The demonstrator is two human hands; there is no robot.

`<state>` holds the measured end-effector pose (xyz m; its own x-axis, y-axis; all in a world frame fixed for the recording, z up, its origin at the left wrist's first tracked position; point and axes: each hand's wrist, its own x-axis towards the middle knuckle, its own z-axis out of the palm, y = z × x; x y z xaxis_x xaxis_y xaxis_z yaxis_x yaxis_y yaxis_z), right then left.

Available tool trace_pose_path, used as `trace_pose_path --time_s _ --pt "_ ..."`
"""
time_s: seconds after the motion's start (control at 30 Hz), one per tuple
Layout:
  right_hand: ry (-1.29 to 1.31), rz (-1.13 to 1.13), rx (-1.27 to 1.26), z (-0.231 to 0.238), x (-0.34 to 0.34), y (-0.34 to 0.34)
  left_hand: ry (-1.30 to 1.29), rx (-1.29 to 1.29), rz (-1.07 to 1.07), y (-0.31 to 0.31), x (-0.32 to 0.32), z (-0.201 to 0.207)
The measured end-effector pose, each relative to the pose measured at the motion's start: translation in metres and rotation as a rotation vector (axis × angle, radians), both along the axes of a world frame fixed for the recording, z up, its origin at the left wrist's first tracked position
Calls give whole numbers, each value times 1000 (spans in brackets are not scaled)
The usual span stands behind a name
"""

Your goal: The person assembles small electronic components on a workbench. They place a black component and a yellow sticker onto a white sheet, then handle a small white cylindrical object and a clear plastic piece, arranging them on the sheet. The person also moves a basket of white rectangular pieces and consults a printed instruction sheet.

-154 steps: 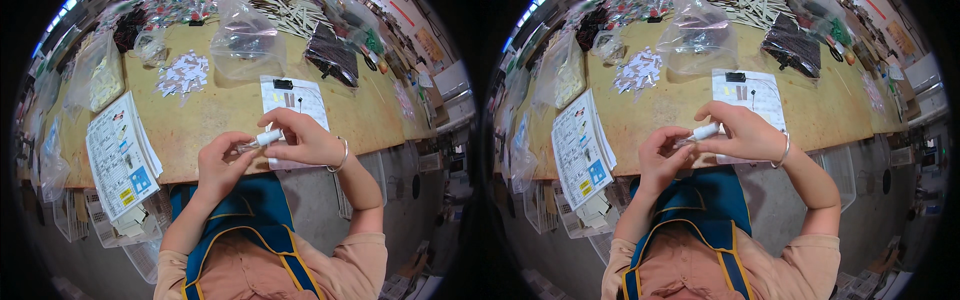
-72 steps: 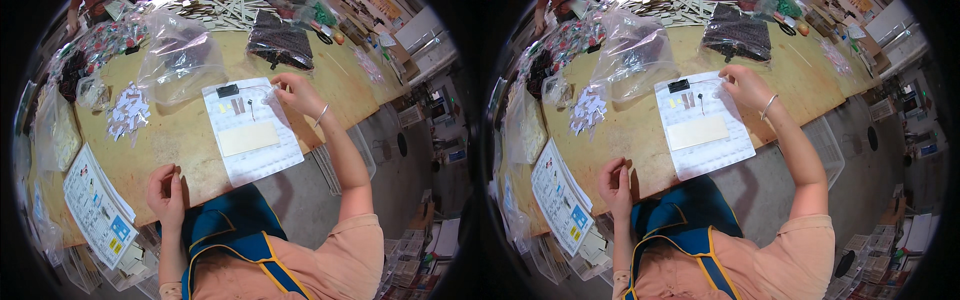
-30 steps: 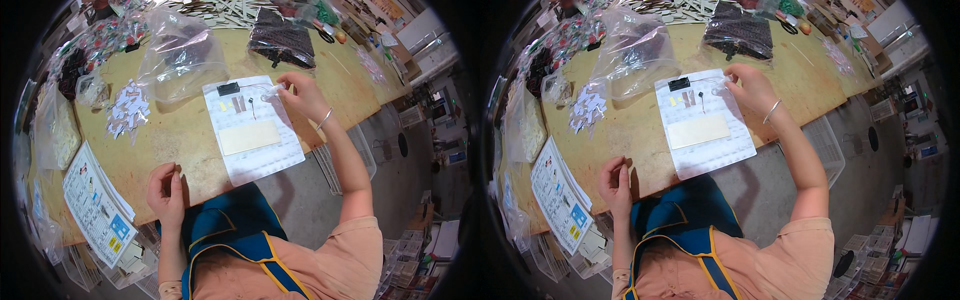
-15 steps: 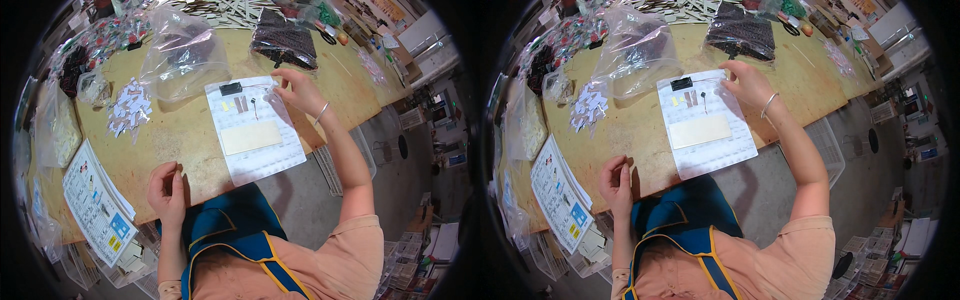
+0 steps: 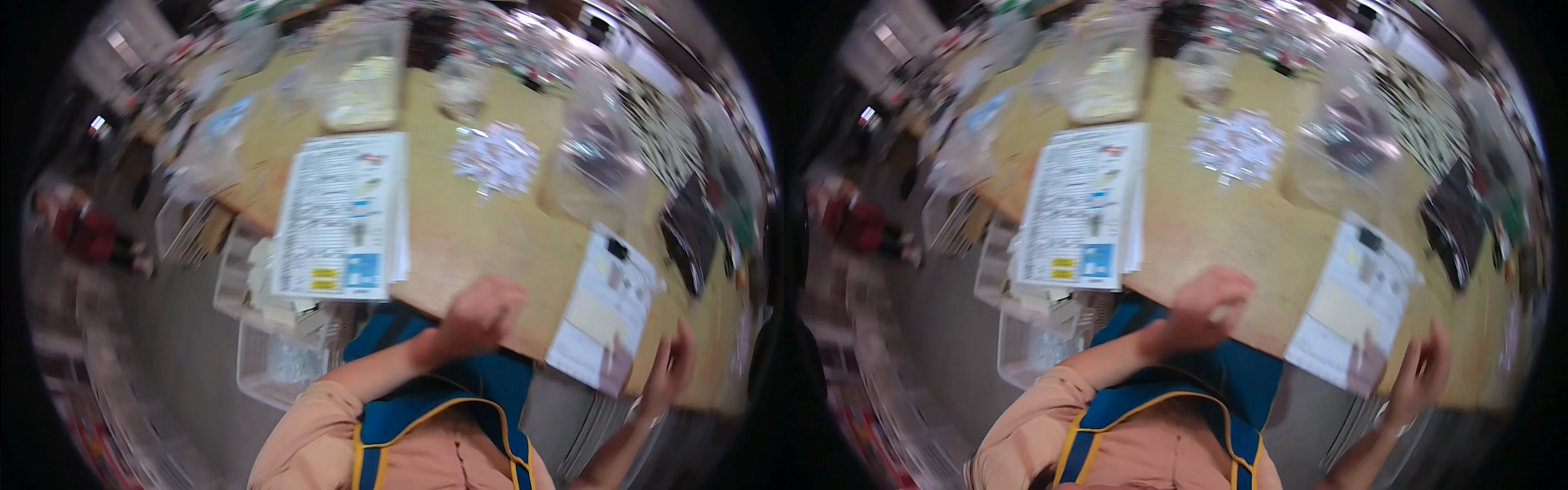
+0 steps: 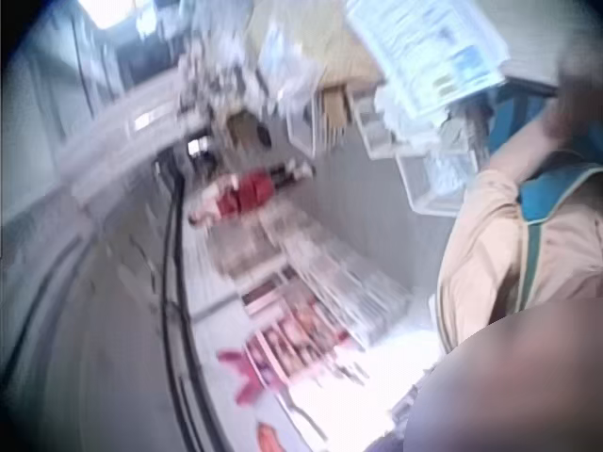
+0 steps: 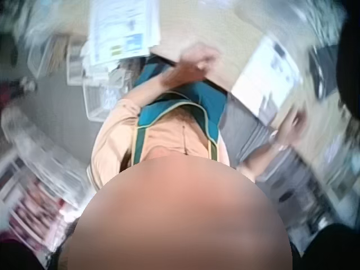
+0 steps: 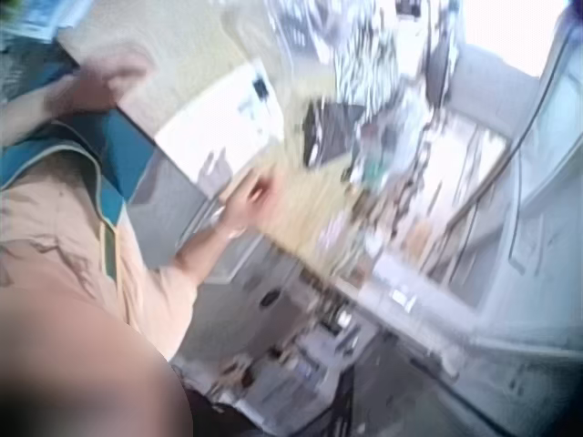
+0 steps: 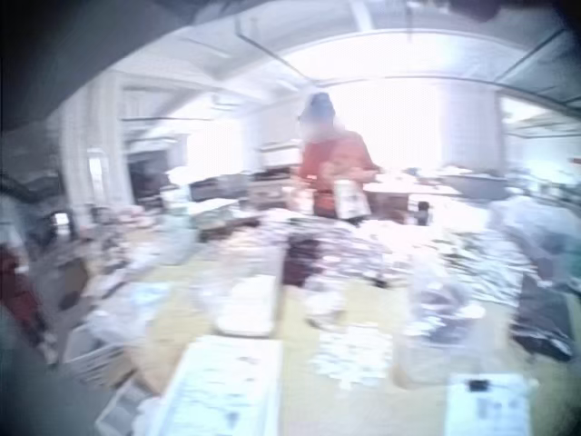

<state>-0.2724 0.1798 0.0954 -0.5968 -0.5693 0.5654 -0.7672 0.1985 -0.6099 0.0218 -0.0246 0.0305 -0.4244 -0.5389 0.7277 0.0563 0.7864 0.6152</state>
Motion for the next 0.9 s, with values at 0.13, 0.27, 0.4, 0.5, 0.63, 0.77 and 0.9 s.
trace_pose_path --time_s 0.13,0.27,0.4,0.5,0.63,0.77,0.9 --pt "300 299 -15 -22 87 -1 135 -61 -114 15 52 46" --pt "124 547 76 -36 163 -36 51 -207 355 -31 140 65" --pt "50 662 -31 -50 194 -84 -127 21 946 -148 228 55" --pt "-254 708 -131 -64 212 -113 -561 138 1151 -210 294 39" --pt "-14 607 -22 -77 206 -133 -761 330 1267 -247 322 0" --pt "-51 575 12 -83 204 -131 -714 299 1295 -257 330 -23" --pt "-123 556 29 -84 205 -132 -394 552 1226 -258 334 -19"
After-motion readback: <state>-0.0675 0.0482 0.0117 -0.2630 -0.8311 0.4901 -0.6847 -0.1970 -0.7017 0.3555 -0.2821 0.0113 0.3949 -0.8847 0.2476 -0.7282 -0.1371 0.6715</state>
